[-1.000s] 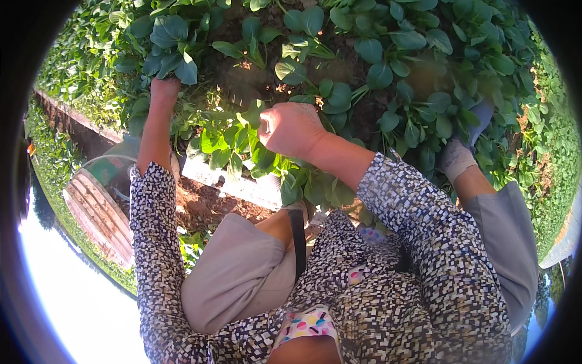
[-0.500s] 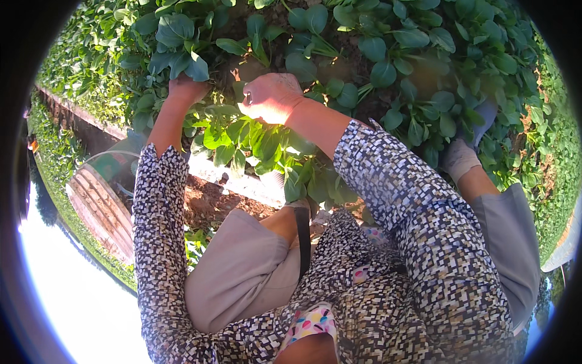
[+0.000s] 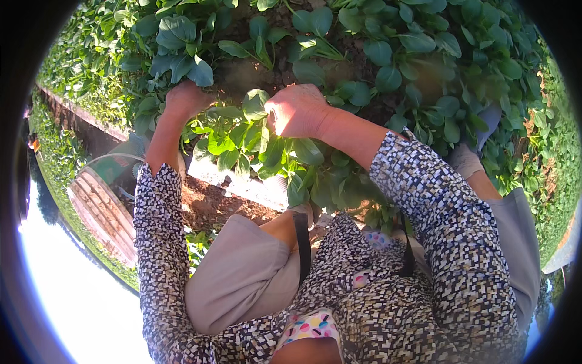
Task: The person harvests leafy green plants using a small hand trowel, digging them up by the roots and placing them into a bucket.
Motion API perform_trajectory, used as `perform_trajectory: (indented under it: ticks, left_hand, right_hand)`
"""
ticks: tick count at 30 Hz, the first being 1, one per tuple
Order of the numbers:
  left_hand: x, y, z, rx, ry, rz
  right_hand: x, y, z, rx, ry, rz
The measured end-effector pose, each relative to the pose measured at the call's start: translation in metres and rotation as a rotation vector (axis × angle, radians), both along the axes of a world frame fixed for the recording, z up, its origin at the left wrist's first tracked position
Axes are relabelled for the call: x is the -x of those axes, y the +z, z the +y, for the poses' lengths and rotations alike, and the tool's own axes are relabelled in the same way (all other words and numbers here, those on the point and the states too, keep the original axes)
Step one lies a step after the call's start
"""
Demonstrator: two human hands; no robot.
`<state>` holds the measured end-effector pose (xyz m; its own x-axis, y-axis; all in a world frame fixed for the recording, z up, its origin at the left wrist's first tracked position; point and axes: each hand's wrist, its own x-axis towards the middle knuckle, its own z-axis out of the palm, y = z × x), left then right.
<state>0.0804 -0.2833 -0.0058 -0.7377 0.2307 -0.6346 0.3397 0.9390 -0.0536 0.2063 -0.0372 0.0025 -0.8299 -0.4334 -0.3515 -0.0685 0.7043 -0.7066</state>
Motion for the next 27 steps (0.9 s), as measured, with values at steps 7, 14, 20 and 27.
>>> perform_trajectory:
  ticks: [7,14,20,27]
  left_hand:
    - [-0.024,-0.022,-0.015,0.19,-0.17,0.076]
    - [-0.007,-0.018,-0.022,0.118,-0.073,0.16]
    - [0.011,-0.018,-0.019,0.141,0.147,0.059]
    - [0.026,-0.001,-0.051,-1.31,1.214,-0.367]
  right_hand:
    - [0.008,-0.009,-0.034,0.05,-0.064,-0.045]
    - [0.006,-0.012,-0.032,0.066,-0.07,0.192]
    - [0.042,-0.017,-0.063,-0.035,0.074,-0.002]
    - [0.043,-0.004,-0.019,-0.076,0.147,0.064]
